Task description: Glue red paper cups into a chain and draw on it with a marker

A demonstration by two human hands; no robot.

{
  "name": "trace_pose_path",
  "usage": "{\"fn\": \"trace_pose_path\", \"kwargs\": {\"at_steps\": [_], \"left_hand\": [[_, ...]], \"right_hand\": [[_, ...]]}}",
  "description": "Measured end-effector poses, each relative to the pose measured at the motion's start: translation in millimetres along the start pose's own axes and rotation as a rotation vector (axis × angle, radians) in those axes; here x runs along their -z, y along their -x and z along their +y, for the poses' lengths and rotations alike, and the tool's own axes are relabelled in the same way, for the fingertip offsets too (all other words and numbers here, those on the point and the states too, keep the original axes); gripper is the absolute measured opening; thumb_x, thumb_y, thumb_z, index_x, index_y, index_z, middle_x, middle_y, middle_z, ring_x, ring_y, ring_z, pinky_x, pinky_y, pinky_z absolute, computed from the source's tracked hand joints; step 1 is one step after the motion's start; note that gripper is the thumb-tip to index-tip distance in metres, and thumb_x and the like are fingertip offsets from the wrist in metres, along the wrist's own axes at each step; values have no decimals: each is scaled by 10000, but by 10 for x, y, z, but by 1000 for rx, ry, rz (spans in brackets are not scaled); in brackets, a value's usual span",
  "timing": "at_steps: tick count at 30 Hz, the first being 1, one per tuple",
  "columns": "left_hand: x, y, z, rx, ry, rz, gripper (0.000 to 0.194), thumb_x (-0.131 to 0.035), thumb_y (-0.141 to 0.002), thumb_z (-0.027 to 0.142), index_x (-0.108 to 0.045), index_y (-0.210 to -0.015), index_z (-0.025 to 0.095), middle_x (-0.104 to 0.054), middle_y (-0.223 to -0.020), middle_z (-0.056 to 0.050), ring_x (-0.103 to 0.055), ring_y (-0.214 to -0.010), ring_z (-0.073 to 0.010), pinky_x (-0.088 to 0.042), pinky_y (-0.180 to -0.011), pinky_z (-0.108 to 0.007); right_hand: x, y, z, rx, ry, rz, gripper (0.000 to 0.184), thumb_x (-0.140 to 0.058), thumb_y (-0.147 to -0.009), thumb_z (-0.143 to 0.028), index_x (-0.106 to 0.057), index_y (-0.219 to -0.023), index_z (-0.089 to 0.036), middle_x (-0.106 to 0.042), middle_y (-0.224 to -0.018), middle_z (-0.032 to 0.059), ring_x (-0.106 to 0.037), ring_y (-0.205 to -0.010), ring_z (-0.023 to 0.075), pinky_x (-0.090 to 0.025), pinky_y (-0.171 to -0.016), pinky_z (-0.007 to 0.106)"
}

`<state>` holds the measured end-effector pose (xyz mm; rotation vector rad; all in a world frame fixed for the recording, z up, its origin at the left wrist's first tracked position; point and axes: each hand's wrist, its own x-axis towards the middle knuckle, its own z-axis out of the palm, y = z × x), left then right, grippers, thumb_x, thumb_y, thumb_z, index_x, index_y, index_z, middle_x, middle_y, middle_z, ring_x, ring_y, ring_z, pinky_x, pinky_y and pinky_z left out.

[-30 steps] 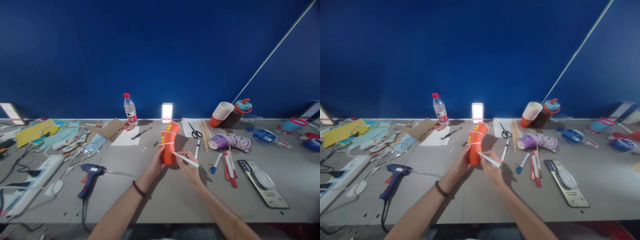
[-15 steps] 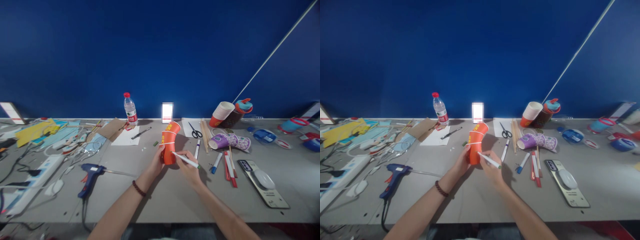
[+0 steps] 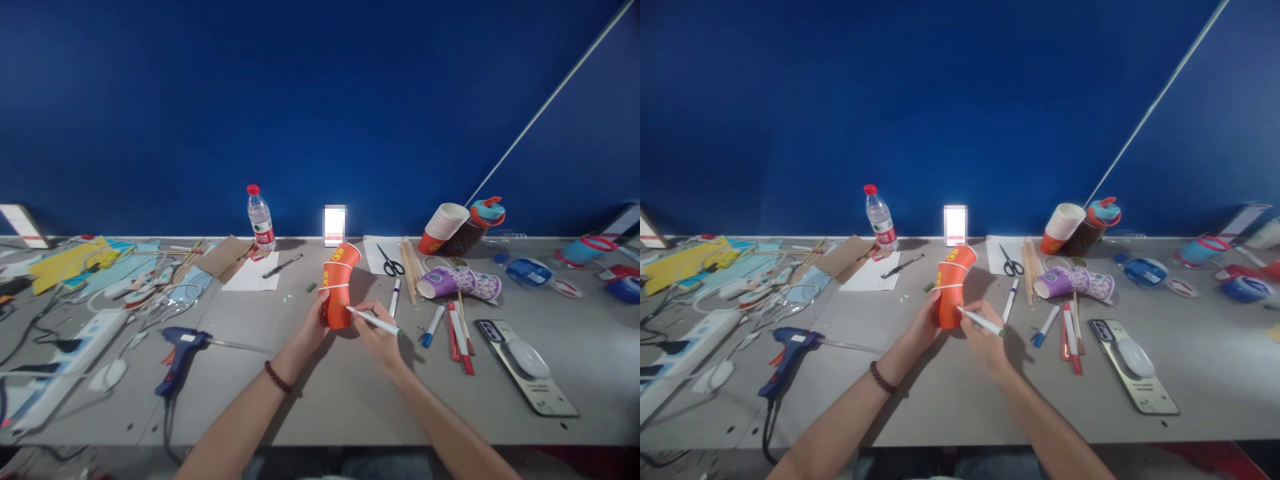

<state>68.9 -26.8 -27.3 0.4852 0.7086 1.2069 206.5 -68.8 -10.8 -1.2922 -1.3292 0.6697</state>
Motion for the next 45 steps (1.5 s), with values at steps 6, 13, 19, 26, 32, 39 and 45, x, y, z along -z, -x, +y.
{"fn": "trace_pose_path", "kwargs": {"at_steps": [6, 13, 19, 26, 32, 39, 45], "left_hand": [[-19, 17, 14, 5, -16, 1, 374, -718, -735, 443, -600, -981, 187, -685, -853, -34, -655, -797, -201, -486, -727, -314], [-38, 22, 18, -7, -4, 0, 388, -726, -728, 448, -611, -989, 185, -684, -861, -34, -648, -789, -193, -477, -715, -301], [-49, 32, 32, 1, -14, 7, 402, -733, -714, 454, -614, -985, 182, -680, -845, -30, -640, -769, -185, -470, -701, -295], [-36, 21, 21, -9, 1, 5, 369, -735, -718, 438, -609, -958, 188, -676, -830, -20, -639, -762, -180, -475, -691, -290], [-40, 18, 25, 10, 3, -4, 375, -727, -728, 448, -622, -954, 167, -682, -825, -34, -641, -753, -181, -477, -692, -291], [-32, 19, 14, -5, 4, -2, 379, -729, -725, 443, -622, -982, 186, -685, -851, -27, -645, -776, -185, -479, -709, -298], [-18, 12, 13, -5, -18, -19, 379, -713, -738, 457, -612, -982, 185, -684, -842, -33, -647, -781, -197, -481, -712, -309]], "right_hand": [[3, 4, 9, 9, -10, 3, 100, -596, -788, -293, -609, -759, -198, -608, -617, -13, -522, -525, 131, -425, -487, 229], [-9, 11, 5, 3, 5, -12, 189, -622, -830, -380, -642, -814, -193, -654, -700, 21, -580, -582, 152, -471, -534, 254], [-11, 6, 19, 29, 35, -18, 177, -613, -839, -365, -650, -831, -193, -663, -725, 27, -592, -607, 155, -483, -558, 260], [-9, 2, 32, 24, 33, -2, 130, -607, -817, -321, -625, -800, -194, -639, -669, 3, -568, -566, 142, -465, -523, 243], [-3, -4, -15, 24, 13, 9, 159, -604, -824, -347, -622, -785, -194, -629, -650, 5, -556, -551, 141, -455, -503, 241], [-14, 4, 10, 19, 17, -5, 179, -624, -824, -370, -641, -810, -192, -659, -681, 17, -579, -562, 146, -473, -516, 246], [-10, 0, 43, 29, 40, -10, 140, -623, -815, -333, -633, -798, -195, -648, -665, 8, -568, -549, 141, -459, -512, 241]]}}
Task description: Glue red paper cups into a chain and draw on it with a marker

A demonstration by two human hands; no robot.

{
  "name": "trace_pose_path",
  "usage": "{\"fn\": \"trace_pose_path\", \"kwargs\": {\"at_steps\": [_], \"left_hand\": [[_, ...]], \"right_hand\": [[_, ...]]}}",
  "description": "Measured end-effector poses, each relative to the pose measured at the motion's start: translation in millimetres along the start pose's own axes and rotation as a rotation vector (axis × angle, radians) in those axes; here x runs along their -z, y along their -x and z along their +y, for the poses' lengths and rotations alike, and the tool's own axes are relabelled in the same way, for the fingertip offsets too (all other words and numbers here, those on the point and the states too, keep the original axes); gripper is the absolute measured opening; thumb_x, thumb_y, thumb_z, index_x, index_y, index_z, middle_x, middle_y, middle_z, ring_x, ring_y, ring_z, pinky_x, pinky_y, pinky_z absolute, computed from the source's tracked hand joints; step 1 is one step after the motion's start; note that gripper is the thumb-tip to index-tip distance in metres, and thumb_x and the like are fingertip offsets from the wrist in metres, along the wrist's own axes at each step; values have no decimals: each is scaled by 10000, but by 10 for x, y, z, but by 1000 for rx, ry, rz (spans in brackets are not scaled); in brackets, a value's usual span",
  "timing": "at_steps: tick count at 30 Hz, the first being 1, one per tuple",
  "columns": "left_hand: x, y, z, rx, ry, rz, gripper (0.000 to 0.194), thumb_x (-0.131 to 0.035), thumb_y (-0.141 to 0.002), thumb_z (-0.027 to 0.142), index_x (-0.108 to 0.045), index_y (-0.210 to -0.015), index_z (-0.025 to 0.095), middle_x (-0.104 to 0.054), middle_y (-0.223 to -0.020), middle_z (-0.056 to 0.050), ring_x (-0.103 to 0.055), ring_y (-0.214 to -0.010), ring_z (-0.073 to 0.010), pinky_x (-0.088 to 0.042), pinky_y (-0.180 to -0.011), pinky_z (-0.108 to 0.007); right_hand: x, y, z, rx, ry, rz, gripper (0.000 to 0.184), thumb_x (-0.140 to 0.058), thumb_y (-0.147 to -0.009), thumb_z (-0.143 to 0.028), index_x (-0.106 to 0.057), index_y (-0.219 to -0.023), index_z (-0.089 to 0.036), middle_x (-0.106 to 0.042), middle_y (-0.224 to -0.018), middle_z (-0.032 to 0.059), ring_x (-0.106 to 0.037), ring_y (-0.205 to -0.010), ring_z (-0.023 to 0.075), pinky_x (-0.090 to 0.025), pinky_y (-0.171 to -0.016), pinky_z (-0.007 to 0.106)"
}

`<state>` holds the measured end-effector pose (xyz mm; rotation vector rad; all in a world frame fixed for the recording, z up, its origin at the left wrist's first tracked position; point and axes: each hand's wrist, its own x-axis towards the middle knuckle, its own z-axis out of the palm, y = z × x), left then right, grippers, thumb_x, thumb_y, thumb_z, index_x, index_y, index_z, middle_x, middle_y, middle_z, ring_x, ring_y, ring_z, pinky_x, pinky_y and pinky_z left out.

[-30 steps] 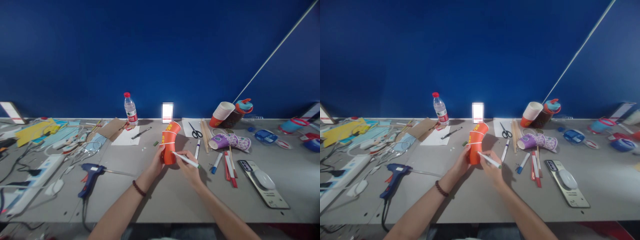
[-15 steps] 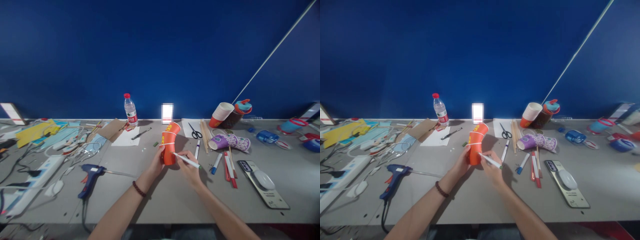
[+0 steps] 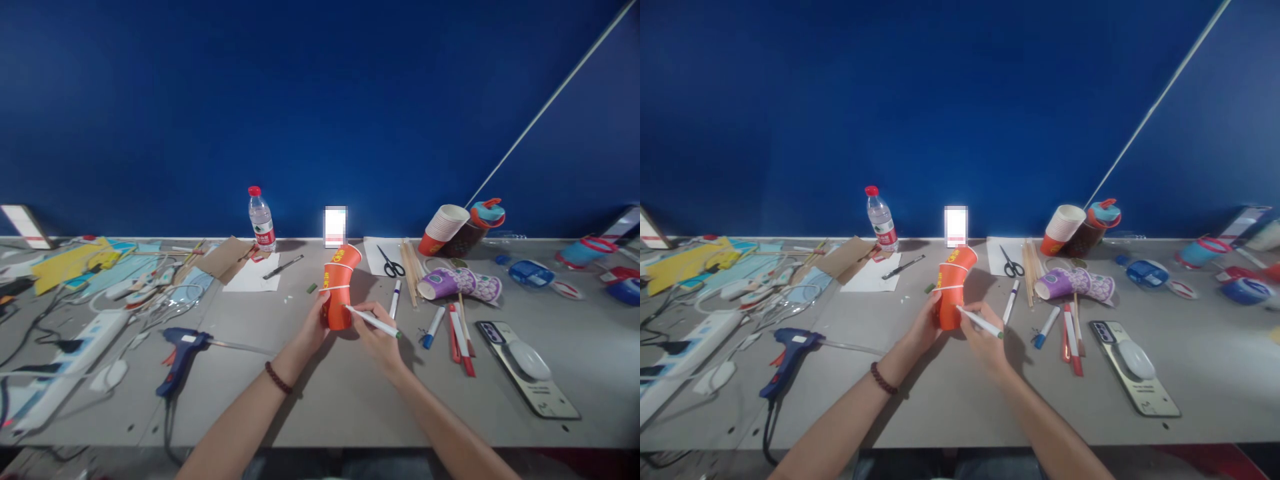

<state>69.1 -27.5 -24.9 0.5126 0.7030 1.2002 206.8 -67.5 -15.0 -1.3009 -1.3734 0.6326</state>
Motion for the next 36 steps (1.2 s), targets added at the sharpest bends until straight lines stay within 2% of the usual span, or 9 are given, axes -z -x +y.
{"fn": "trace_pose_path", "kwargs": {"at_steps": [12, 24, 30, 36], "left_hand": [[-5, 6, 7, 6, 9, 16, 377, -718, -736, 449, -603, -980, 185, -681, -855, -38, -646, -786, -195, -481, -708, -304], [-28, 13, 22, 7, -2, -58, 390, -679, -762, 480, -613, -956, 147, -671, -792, -57, -641, -728, -199, -482, -730, -335], [-8, 5, 4, 0, 12, 8, 377, -717, -735, 450, -608, -968, 173, -670, -821, -31, -636, -745, -183, -472, -699, -303], [-6, 3, 1, -8, 16, 12, 367, -713, -745, 439, -604, -982, 181, -674, -842, -31, -639, -759, -181, -476, -696, -295]], "right_hand": [[14, -4, -22, -11, -11, 6, 47, -592, -754, -245, -610, -754, -201, -636, -653, 3, -545, -540, 138, -435, -497, 233], [24, 0, -43, -33, -57, -22, 66, -584, -747, -260, -593, -723, -199, -597, -598, -13, -501, -512, 126, -402, -476, 224], [17, 2, -46, -40, -79, -5, 85, -595, -762, -276, -602, -746, -194, -596, -612, -14, -506, -515, 122, -398, -478, 219], [9, -2, -52, -45, -69, -4, 74, -592, -757, -267, -603, -758, -195, -606, -624, -9, -516, -526, 127, -406, -479, 217]]}}
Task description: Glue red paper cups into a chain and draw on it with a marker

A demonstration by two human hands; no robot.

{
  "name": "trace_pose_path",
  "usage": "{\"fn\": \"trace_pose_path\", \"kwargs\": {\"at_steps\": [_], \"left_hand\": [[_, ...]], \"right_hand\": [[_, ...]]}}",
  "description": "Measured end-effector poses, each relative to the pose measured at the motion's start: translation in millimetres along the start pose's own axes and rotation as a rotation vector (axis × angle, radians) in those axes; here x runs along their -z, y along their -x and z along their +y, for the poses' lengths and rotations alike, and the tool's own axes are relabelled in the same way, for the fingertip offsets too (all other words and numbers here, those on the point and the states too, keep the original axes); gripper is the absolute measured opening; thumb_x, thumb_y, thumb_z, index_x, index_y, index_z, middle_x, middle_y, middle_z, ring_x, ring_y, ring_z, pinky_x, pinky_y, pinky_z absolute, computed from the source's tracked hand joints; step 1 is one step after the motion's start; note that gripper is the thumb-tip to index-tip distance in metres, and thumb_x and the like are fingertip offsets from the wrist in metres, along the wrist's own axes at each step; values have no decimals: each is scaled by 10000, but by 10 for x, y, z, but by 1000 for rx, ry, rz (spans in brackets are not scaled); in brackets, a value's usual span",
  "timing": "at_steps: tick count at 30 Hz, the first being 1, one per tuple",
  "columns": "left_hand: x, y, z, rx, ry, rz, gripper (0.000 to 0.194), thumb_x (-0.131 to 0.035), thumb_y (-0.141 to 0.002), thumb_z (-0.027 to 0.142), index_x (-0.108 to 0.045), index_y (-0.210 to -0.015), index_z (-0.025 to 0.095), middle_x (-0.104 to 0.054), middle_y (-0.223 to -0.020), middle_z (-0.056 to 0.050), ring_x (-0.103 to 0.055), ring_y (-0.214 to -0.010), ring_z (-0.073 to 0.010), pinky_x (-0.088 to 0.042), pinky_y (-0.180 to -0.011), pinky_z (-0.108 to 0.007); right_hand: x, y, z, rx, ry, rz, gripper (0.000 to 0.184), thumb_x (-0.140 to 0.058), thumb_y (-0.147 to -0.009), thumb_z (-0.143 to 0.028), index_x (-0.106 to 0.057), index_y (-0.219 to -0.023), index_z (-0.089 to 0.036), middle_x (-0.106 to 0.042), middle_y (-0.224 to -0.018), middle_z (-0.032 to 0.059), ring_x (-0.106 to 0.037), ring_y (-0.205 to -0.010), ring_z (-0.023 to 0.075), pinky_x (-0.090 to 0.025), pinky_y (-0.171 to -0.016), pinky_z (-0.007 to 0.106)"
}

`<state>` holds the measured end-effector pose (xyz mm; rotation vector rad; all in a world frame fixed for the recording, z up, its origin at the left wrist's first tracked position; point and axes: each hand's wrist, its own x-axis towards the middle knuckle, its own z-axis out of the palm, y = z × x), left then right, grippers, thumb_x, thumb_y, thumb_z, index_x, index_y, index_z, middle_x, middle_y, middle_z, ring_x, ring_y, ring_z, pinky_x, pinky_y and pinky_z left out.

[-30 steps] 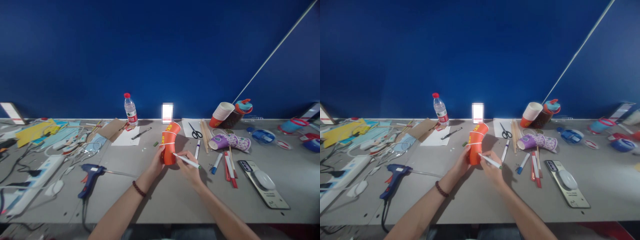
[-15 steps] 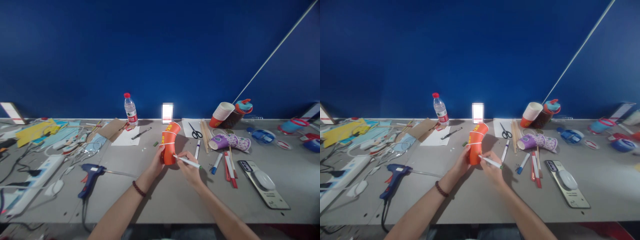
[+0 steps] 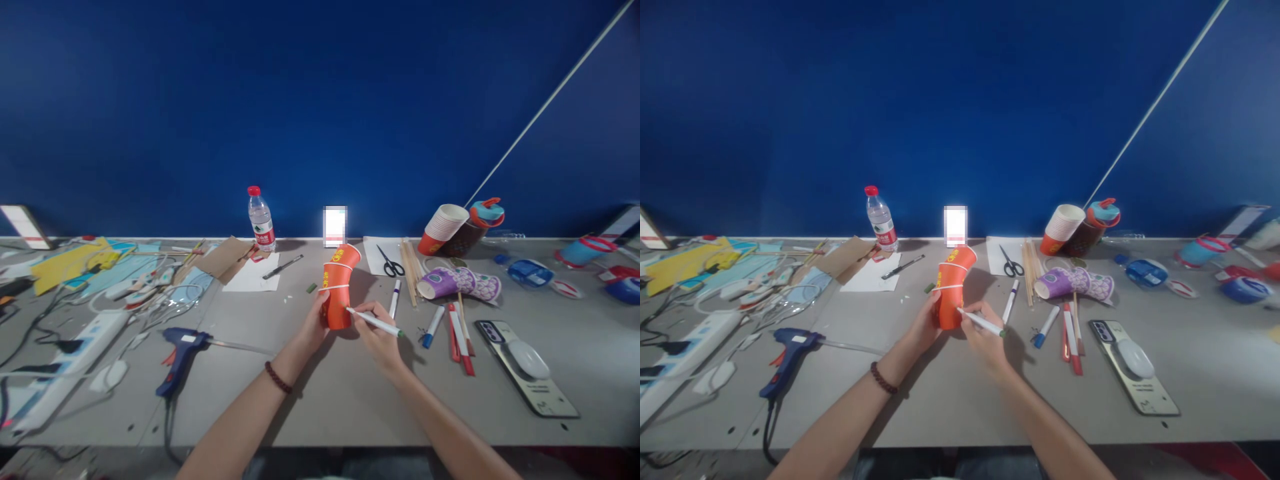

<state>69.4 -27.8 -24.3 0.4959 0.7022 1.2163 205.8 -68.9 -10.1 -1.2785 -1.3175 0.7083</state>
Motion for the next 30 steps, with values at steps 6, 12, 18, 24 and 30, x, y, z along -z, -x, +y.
{"fn": "trace_pose_path", "kwargs": {"at_steps": [6, 12, 18, 24, 30], "left_hand": [[-13, 9, 24, 16, -8, -57, 381, -700, -748, 466, -612, -964, 165, -673, -797, -43, -651, -735, -196, -491, -721, -325], [-49, 31, 45, 20, -27, -69, 376, -672, -768, 467, -602, -957, 150, -690, -777, -59, -658, -702, -199, -504, -696, -323], [-60, 33, 55, 26, -25, -68, 376, -672, -764, 471, -611, -944, 146, -702, -772, -71, -666, -685, -208, -511, -678, -327], [-45, 19, 47, 41, -16, -61, 395, -673, -765, 480, -615, -962, 143, -703, -786, -75, -671, -693, -210, -519, -690, -331], [-56, 32, 56, 38, -22, -72, 407, -672, -765, 491, -607, -965, 142, -702, -792, -80, -672, -696, -217, -518, -692, -341]], "right_hand": [[14, 0, 28, 26, 38, -14, 82, -579, -761, -272, -596, -739, -195, -602, -612, -6, -504, -522, 128, -407, -489, 227], [15, 8, 24, 35, 20, -27, 65, -581, -751, -259, -585, -720, -202, -597, -596, -10, -499, -514, 129, -402, -488, 229], [10, 15, 24, 21, -15, -42, 76, -595, -756, -270, -594, -728, -199, -612, -615, -1, -514, -526, 133, -412, -491, 230], [4, 26, 60, 16, -8, -53, 79, -605, -758, -269, -599, -731, -195, -633, -649, 10, -538, -545, 136, -424, -504, 232], [3, 35, 45, 31, -23, -72, 78, -606, -768, -270, -608, -741, -197, -651, -673, 17, -559, -558, 141, -438, -508, 237]]}}
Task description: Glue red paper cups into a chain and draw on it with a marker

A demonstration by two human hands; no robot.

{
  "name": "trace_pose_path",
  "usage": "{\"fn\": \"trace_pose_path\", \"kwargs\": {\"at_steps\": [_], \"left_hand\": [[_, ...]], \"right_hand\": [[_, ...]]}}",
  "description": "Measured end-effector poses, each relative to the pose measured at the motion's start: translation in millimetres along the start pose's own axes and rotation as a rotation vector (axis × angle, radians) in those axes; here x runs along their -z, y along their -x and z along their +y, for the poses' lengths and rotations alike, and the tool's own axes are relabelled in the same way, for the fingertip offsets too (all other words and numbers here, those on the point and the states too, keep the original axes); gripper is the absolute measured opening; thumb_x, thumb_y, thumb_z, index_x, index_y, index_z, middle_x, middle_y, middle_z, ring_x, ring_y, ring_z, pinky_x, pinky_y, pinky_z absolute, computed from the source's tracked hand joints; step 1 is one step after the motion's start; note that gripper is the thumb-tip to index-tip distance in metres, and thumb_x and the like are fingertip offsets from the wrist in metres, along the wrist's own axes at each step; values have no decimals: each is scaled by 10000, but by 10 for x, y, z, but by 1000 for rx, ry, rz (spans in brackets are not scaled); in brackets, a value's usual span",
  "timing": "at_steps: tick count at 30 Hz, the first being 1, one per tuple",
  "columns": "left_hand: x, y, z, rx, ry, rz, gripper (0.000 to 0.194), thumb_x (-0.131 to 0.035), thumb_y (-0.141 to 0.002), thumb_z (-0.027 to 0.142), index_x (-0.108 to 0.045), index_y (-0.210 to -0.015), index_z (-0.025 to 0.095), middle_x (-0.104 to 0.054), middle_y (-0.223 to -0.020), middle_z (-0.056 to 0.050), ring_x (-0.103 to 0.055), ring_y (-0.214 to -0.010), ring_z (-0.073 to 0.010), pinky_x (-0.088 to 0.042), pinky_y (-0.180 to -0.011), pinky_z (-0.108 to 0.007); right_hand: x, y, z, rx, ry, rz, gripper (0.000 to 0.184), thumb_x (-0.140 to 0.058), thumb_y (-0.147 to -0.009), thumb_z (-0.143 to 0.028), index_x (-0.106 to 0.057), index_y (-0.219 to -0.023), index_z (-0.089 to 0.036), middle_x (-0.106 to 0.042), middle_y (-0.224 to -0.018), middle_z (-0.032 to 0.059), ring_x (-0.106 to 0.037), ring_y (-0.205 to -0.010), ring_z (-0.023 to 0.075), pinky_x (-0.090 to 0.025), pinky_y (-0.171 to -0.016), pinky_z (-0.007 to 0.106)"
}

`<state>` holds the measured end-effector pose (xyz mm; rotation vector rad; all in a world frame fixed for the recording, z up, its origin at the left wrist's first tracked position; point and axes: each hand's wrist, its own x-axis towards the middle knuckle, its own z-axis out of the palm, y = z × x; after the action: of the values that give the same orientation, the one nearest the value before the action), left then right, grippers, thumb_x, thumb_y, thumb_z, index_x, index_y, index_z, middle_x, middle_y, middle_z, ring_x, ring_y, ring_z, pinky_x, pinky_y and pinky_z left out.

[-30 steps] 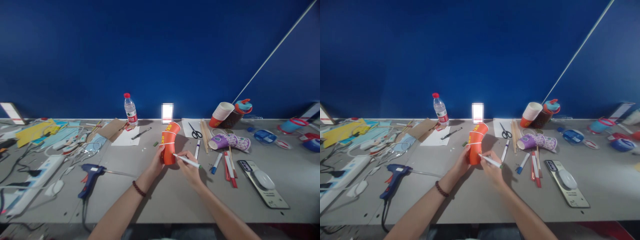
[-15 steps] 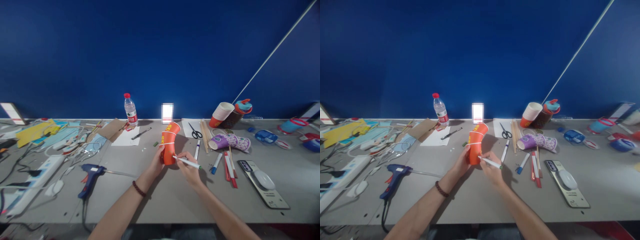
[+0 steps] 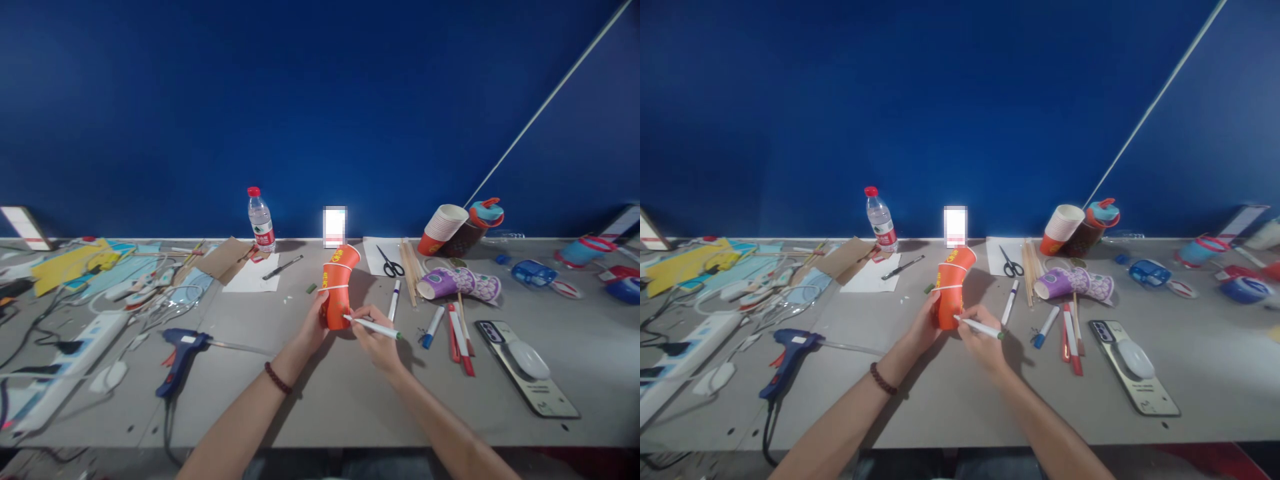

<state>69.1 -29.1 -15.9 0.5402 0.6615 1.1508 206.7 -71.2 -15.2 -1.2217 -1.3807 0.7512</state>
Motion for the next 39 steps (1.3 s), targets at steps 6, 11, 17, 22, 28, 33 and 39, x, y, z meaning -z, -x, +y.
{"fn": "trace_pose_path", "kwargs": {"at_steps": [6, 11, 17, 22, 28, 33, 39], "left_hand": [[17, -7, -13, -3, -13, 7, 397, -666, -772, 495, -600, -963, 153, -697, -798, -71, -661, -708, -206, -508, -695, -332], [16, -5, -27, -28, 12, 96, 357, -736, -729, 429, -597, -962, 197, -668, -797, -11, -623, -699, -158, -474, -640, -266], [2, 15, -11, -36, 1, 70, 366, -741, -732, 417, -593, -987, 200, -652, -815, -4, -612, -712, -148, -467, -644, -263], [7, 5, -19, -44, 8, 64, 369, -751, -722, 419, -596, -976, 200, -650, -816, -3, -611, -715, -148, -465, -656, -265], [-19, 19, -13, -40, 8, 73, 349, -746, -735, 400, -585, -974, 204, -651, -818, -6, -614, -715, -150, -469, -652, -262], [-5, 21, -17, -41, -4, 69, 365, -743, -737, 410, -587, -997, 207, -656, -828, -11, -616, -719, -152, -474, -659, -265], [7, 11, -26, -48, -3, 61, 372, -746, -734, 412, -582, -996, 205, -644, -825, -1, -614, -715, -140, -477, -657, -259]], "right_hand": [[-4, -2, -64, -9, -23, 15, 152, -625, -796, -345, -616, -769, -195, -654, -652, 19, -569, -538, 142, -459, -489, 236], [-21, -4, -80, -1, 48, 51, 167, -629, -818, -357, -640, -823, -190, -665, -675, 19, -585, -549, 144, -471, -506, 243], [-22, -4, -61, 22, 95, 56, 169, -622, -835, -352, -650, -852, -187, -677, -702, 23, -606, -574, 148, -492, -540, 252], [-23, -7, -45, 23, 105, 52, 168, -622, -837, -354, -647, -857, -190, -681, -711, 27, -609, -576, 150, -492, -531, 251], [-29, -8, -62, 20, 103, 58, 154, -619, -834, -353, -637, -846, -200, -679, -695, 19, -615, -569, 153, -497, -525, 255], [-29, -11, -58, 24, 117, 59, 153, -618, -835, -349, -645, -848, -199, -684, -717, 26, -624, -600, 162, -503, -553, 263], [-32, -12, -61, 30, 126, 62, 147, -615, -835, -340, -647, -845, -197, -685, -718, 28, -618, -588, 156, -500, -540, 257]]}}
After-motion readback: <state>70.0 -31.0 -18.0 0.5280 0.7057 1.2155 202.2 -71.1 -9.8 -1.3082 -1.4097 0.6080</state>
